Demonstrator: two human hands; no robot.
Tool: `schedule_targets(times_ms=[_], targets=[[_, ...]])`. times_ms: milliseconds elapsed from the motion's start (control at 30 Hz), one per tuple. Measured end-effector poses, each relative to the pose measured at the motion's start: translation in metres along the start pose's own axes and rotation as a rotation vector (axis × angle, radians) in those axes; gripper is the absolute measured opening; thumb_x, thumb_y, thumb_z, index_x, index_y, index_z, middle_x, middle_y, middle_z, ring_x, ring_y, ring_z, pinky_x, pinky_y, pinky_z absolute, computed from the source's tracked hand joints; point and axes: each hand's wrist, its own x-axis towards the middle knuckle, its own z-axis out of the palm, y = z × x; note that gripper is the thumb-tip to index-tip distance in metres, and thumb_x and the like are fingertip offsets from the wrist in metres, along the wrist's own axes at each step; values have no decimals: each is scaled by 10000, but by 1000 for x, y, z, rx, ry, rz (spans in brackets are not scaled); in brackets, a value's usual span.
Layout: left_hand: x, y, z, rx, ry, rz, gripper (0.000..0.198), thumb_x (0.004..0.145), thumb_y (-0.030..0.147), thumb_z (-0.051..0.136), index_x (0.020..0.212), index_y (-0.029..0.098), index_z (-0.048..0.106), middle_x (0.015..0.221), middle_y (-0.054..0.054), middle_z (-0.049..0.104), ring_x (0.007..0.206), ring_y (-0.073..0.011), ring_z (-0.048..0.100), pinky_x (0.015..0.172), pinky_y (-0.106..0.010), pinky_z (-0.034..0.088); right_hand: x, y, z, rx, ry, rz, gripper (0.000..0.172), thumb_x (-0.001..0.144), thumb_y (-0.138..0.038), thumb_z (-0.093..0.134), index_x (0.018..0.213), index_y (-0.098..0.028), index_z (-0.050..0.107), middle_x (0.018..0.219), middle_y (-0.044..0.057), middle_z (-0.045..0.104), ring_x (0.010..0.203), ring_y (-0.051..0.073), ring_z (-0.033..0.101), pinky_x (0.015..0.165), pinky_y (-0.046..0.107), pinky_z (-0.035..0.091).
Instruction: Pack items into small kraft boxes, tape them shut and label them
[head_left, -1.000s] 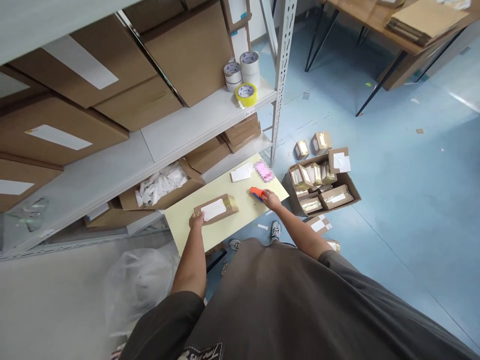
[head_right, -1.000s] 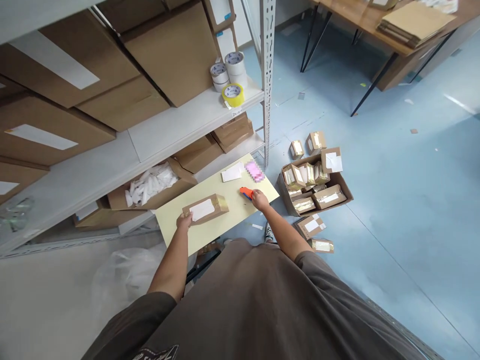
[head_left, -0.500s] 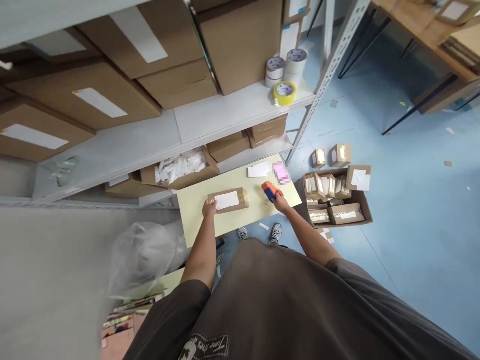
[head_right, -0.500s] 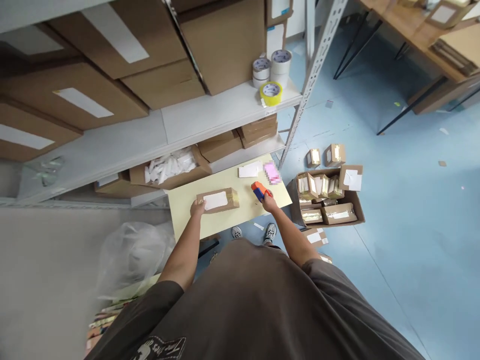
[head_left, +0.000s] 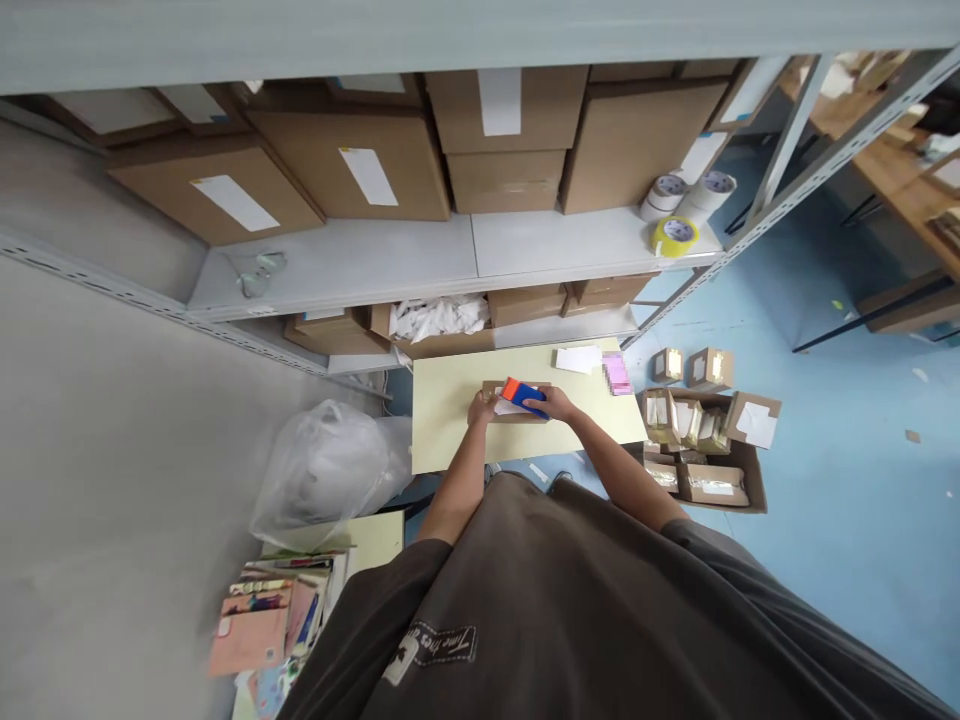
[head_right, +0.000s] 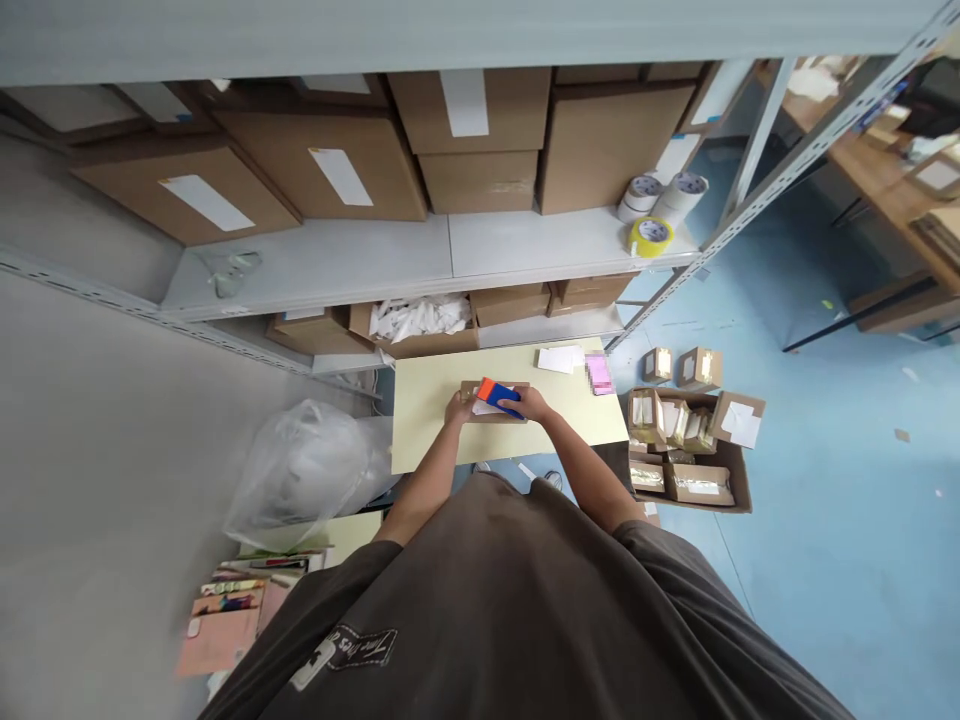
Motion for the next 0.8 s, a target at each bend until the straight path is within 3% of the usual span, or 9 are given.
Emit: schedule_targets(times_ms=[100, 200, 300, 400, 467, 533, 633, 800], targets=[[-3, -6, -5, -18, 2, 0, 686, 877, 629, 751, 1393, 189, 645, 1331, -206, 723, 1200, -347, 699, 924, -361, 493, -5, 7, -3, 13, -8, 10, 446, 881, -648, 737, 942, -206, 746, 864, 43, 763, 781, 221, 692, 701, 285, 498], [-8, -11, -17, -3, 115, 15, 855, 827, 620, 803, 1508, 156, 572, 1491, -250, 623, 1355, -394, 612, 970, -379, 491, -11, 8, -2, -24, 3, 26, 457, 867, -660, 725, 914, -206, 727, 827, 38, 744, 756, 213, 675, 679, 282, 480], [-13, -14, -31, -55, 225, 170, 630, 920, 552, 719, 1423, 177, 664, 1474, -209, 652, 1374, -352, 596, 1027, -364, 486, -13, 5, 1, -57, 14, 37, 470, 854, -676, 714, 913, -210, 717, 806, 36, 730, 738, 212, 665, 671, 285, 471], [-16, -9, -36, -207, 25, 317, 398, 954, 519, 680, 1151, 196, 803, 1233, -145, 784, 1200, -298, 690, 1010, -346, 510, -13, 4, 2, -68, 39, 37, 476, 848, -688, 698, 920, -218, 717, 791, 31, 720, 726, 215, 658, 666, 289, 467], [-18, -2, -31, -331, -177, 343, 413, 925, 544, 713, 1076, 176, 824, 1144, -136, 808, 1099, -287, 722, 952, -352, 539, -14, 4, 2, -79, 56, 23, 466, 840, -685, 699, 901, -223, 714, 774, 24, 711, 720, 215, 653, 670, 289, 468], [-21, 3, -23, -452, -297, 314, 500, 875, 591, 762, 1089, 144, 825, 1108, -143, 813, 1020, -277, 733, 876, -355, 558, -17, 5, 2, -82, 59, 6, 458, 833, -682, 703, 878, -226, 708, 759, 17, 702, 714, 210, 648, 676, 287, 471], [-23, 5, -13, -573, -332, 274, 591, 786, 626, 839, 1101, 126, 828, 1067, -144, 815, 934, -252, 731, 793, -334, 558, -21, 7, 3, -51, 40, -9, 456, 833, -686, 691, 864, -231, 702, 744, 5, 692, 707, 203, 648, 669, 278, 476], [-26, 2, -7, -577, -270, 290, 600, 758, 665, 843, 1018, 124, 830, 984, -142, 809, 848, -219, 717, 765, -324, 553, -26, 10, 5, -3, 42, -5, 474, 802, -705, 703, 842, -232, 694, 726, 0, 684, 693, 199, 645, 651, 274, 479]])
